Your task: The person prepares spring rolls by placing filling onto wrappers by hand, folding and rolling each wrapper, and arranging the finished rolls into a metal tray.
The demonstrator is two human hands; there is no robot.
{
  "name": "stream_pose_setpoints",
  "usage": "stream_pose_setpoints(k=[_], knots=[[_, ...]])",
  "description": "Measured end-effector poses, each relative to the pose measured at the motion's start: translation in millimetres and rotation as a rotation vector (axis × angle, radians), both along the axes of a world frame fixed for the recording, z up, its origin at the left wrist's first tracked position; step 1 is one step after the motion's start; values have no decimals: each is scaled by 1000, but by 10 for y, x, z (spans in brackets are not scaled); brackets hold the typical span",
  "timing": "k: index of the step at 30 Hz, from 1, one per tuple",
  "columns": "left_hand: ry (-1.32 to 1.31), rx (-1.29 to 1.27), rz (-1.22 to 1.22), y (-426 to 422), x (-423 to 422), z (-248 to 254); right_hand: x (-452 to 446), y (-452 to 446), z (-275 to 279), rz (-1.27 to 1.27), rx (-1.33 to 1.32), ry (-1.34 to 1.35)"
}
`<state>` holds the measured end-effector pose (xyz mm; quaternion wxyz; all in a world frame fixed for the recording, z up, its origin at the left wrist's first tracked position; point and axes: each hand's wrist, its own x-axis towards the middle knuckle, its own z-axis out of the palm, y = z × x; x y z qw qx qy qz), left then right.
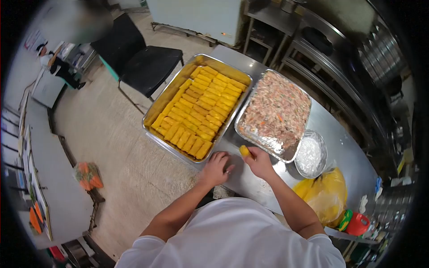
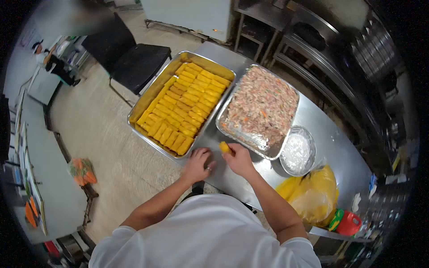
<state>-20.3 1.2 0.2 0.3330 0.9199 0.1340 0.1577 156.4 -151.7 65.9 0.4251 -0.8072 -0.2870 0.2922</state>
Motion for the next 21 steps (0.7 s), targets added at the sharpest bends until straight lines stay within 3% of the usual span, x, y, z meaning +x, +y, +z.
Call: stream_pose_setpoints(k=[3,5,10,13,16,19,21], knots=[[44,-26,-2,-17,-4,-14,59,735,232,102,144,-14],[22,-48,0,-2,-16,-10,1,1330,581,211,88,-123],[14,-163,-37,39,-30,-41,-260,2673,490,616,204,-472],[24,-197,-59,54,-40,-35,-500,3192,425,871,122,-653],[26,-184,-66,86,-46,-5,-733,3429,289,1074,-120,-824],[-36,-202,-77,99,-62,-20,-785,3492,158,1157,-175,-811],[-34,-195,-78,86,-70,-55,-743,3494,136,1017,-142,-780]])
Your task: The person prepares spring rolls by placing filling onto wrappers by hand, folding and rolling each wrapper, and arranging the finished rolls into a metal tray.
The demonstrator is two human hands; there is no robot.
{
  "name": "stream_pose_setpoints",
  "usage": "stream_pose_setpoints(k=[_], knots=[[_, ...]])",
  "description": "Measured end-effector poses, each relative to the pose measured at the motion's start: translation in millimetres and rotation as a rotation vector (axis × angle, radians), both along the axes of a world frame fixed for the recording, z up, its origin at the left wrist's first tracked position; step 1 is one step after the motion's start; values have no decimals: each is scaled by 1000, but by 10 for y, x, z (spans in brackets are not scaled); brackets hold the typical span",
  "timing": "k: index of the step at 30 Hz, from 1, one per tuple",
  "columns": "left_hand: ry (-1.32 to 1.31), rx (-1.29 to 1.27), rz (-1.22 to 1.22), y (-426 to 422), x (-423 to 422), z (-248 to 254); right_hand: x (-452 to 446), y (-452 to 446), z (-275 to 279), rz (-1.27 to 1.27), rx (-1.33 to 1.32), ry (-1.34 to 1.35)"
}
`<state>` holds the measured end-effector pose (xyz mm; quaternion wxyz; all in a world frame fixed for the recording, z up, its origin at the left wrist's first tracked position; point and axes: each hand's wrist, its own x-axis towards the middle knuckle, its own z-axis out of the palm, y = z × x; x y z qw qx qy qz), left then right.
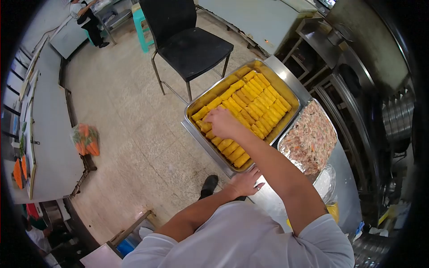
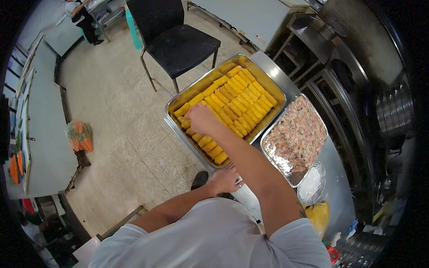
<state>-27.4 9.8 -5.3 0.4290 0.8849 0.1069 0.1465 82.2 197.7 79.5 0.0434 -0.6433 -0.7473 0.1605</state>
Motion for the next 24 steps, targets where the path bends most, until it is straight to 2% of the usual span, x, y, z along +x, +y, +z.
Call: stream_pose_setpoints(k=[1,7,10,13,16,19,22,24], knots=[[2,5,-3,-11,-3,-22,5,-1,9,-63,31,26],[-17,-33,-47,18,6,-52,-43,67,144,-48,-184,-10],[73,-101,-54,-2,5,-63,-153,31,165,-89,-146,-29],[96,-55,-46,22,-13,2,-212,51,263,-48,-241,-109],[320,-37,-207,163,-37,242,-129,35,267,-82,-238,-18],[248,-11,-196,118,-20,99,-184,24,244,-35,-290,-42],[164,-87,-115,52,-2,-2,-132,-14,148,-91,-110,-23],[111,-110,-94,25,3,-45,16,22,139,-265,-59,100]])
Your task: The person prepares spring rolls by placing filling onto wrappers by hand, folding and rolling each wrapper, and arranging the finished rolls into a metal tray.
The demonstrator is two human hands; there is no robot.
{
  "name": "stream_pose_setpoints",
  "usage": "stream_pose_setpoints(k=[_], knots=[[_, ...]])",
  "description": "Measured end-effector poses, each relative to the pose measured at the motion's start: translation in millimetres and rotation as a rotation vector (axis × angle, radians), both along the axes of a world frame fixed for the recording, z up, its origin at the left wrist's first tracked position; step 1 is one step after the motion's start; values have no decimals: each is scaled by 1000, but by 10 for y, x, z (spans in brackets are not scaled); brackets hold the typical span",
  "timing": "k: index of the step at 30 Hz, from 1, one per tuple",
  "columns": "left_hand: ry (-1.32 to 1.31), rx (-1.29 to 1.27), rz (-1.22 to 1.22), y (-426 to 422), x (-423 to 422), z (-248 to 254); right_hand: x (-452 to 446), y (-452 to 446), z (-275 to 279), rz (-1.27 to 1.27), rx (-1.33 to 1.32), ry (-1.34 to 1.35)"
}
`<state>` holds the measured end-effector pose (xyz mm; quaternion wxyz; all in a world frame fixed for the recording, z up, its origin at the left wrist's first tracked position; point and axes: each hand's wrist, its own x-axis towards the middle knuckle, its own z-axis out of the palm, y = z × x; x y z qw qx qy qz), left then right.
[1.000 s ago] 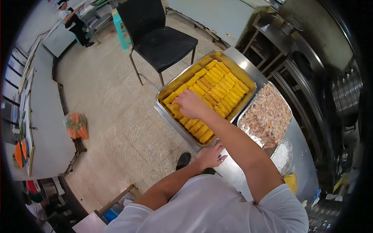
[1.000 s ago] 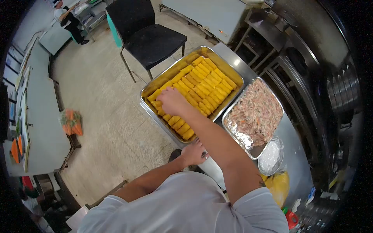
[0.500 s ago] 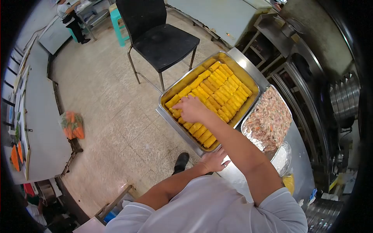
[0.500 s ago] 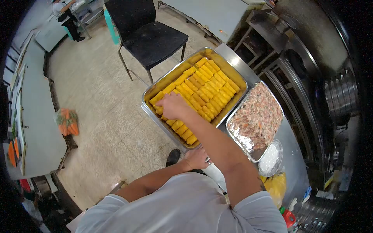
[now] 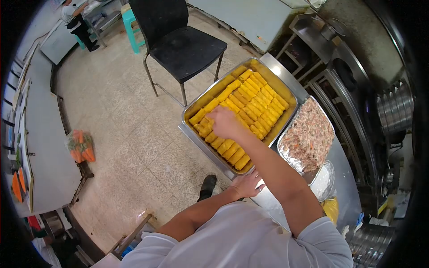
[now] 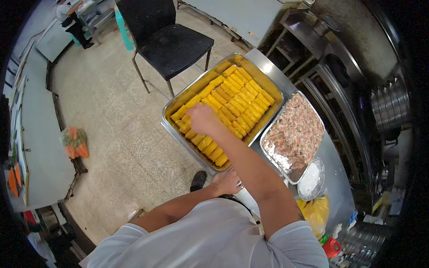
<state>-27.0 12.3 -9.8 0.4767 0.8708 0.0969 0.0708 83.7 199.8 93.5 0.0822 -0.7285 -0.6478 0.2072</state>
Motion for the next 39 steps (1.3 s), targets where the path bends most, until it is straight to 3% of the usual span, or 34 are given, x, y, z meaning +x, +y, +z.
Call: stream_pose_setpoints(k=[1,4,7,10,16,20,22,25,29,31,34,39], knots=[[-25,-13,13,-14,2,-16,65,24,14,-90,29,56],[30,171,-70,-4,7,-33,173,35,46,-244,-238,43],[-63,65,-9,-13,21,-49,182,-31,-145,-188,-192,123],[-106,54,30,-28,0,-64,195,-68,-86,-376,-213,240],[-215,207,69,0,24,-32,238,-129,-44,-302,-152,194],[-168,161,79,-5,-14,71,280,-490,188,-448,122,224],[-140,35,69,-26,4,33,400,-831,222,-481,270,344],[-190,210,103,-37,18,18,500,-1619,253,-559,343,456],[-156,163,174,-123,20,-46,495,-2943,89,-719,272,568],[-263,301,156,-90,30,75,407,-3641,-31,-829,254,614],[-264,329,151,-199,78,11,189,-4567,-139,-1020,196,572],[-262,231,-11,-863,330,97,-158,-5831,-295,-1224,242,234]])
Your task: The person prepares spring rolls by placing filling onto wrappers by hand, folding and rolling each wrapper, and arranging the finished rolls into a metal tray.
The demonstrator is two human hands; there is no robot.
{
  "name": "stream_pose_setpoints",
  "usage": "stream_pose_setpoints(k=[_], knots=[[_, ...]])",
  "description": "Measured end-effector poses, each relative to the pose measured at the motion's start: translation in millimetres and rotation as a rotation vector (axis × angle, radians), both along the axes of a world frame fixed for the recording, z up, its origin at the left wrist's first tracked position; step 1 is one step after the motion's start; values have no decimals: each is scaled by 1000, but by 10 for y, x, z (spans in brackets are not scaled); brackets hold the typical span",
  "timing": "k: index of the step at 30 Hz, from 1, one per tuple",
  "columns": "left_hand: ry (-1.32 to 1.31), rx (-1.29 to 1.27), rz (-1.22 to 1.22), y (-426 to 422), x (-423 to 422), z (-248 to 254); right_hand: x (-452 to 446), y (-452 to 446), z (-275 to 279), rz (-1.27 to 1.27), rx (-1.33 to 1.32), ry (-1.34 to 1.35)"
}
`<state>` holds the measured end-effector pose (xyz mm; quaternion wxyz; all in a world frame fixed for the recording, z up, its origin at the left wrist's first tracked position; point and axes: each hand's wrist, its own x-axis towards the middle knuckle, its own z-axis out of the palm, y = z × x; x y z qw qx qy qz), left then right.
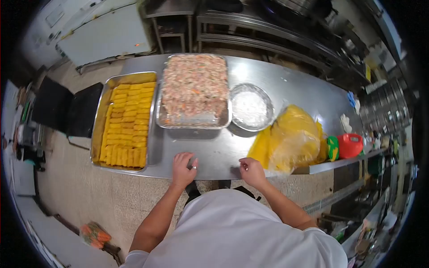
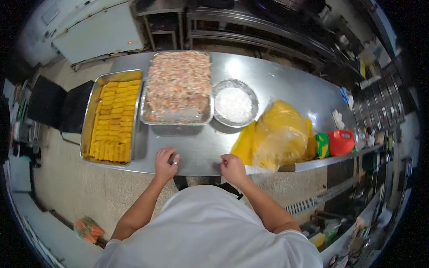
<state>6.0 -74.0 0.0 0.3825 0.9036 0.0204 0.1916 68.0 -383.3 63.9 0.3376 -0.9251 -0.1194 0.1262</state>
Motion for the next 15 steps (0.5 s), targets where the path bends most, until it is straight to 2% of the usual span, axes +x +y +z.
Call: stream_pose_setpoints(k=[2,5,9,12,15], knots=[[21,-50,-93,-413,155,-14,-83,-460,-186,-77,-93,-138],[30,-49,-239,-1054,439,-14,-141,-835,-119,-117,-153,-231],[165,73,-401,-1728,731,227,-98,-1021,-13,-129,-57,-122],[226,210,-381,-1907,826,50,-75,-1088,-35,-162,26,-78],[275,184,-361,-1918,854,-79,-57,-1167,-114,-178,64,-82]])
